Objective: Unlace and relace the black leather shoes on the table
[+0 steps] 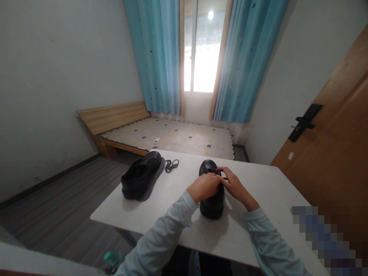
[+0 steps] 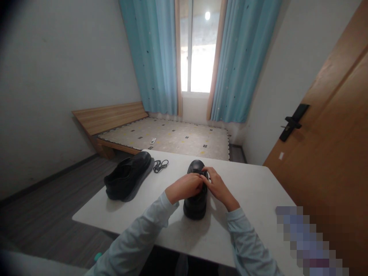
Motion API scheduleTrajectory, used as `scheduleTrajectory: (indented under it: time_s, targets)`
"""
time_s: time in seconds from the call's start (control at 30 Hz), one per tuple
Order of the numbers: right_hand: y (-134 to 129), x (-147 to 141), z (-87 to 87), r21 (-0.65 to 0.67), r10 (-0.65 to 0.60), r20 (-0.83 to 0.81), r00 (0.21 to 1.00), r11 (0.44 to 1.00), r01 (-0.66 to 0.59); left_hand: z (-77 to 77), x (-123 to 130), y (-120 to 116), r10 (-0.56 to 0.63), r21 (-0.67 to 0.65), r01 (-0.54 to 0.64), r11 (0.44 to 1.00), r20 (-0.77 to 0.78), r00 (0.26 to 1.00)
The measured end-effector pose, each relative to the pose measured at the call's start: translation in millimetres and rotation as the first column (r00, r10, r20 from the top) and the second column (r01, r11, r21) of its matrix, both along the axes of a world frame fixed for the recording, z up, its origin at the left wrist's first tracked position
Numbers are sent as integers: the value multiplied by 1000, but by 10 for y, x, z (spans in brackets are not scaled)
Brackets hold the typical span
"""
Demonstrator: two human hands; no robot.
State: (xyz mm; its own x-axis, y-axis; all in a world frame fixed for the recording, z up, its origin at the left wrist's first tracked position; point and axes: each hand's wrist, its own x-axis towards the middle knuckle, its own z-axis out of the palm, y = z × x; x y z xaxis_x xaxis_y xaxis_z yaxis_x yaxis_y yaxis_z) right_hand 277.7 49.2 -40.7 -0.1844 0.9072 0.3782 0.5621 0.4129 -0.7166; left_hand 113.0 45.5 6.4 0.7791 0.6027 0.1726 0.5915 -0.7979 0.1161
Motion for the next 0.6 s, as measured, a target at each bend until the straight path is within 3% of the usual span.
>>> scheduleTrajectory:
  time_s: [0.17,0.33,0.6]
  targets:
    - [-18,-11,29,-8,24,-5,1000,1000,-24,97,-26,-18,31,-23,-30,999,12,999]
    - [-34,39,22,19,108,4,994,994,-108,202,-83,16,156,-21,-156,988,12,988]
    - [-93,37,39,87,145,68,987,985,-151,201,-127,138,102,-106,-95,990,58,993]
